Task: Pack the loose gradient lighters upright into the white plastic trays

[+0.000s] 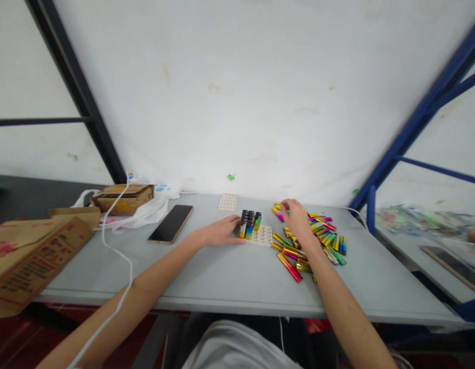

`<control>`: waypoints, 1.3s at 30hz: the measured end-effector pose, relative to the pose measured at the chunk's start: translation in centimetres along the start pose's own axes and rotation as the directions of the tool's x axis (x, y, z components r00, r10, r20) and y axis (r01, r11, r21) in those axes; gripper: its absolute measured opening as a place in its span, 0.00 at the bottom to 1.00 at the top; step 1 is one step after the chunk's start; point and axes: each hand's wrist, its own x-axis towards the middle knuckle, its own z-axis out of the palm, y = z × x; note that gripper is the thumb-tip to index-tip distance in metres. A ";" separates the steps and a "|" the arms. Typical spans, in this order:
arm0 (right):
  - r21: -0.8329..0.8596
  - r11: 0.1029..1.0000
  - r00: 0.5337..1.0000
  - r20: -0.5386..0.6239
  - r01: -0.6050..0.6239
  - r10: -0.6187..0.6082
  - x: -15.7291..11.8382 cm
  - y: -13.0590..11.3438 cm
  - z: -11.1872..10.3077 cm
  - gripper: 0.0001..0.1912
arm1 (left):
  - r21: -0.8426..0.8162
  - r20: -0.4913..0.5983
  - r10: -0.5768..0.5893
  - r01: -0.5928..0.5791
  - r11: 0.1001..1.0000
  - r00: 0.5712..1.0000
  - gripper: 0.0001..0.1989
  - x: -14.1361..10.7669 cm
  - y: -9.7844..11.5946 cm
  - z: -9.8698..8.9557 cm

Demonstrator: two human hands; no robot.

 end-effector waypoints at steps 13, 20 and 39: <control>-0.422 0.880 0.911 0.233 -0.219 0.339 -0.1 3.6 0.0 0.16 | 0.013 -0.012 0.012 -0.012 1.000 1.000 0.37 0.1 -0.4 0.2; -0.340 0.912 0.931 0.194 -0.231 0.308 0.5 3.4 0.1 0.16 | 0.023 -0.002 0.000 0.000 1.000 1.000 0.37 0.1 -0.3 0.1; -0.211 0.959 0.949 0.209 -0.190 0.234 0.2 4.0 1.8 0.17 | 0.010 -0.005 -0.001 0.001 1.000 1.000 0.36 0.1 -0.2 0.1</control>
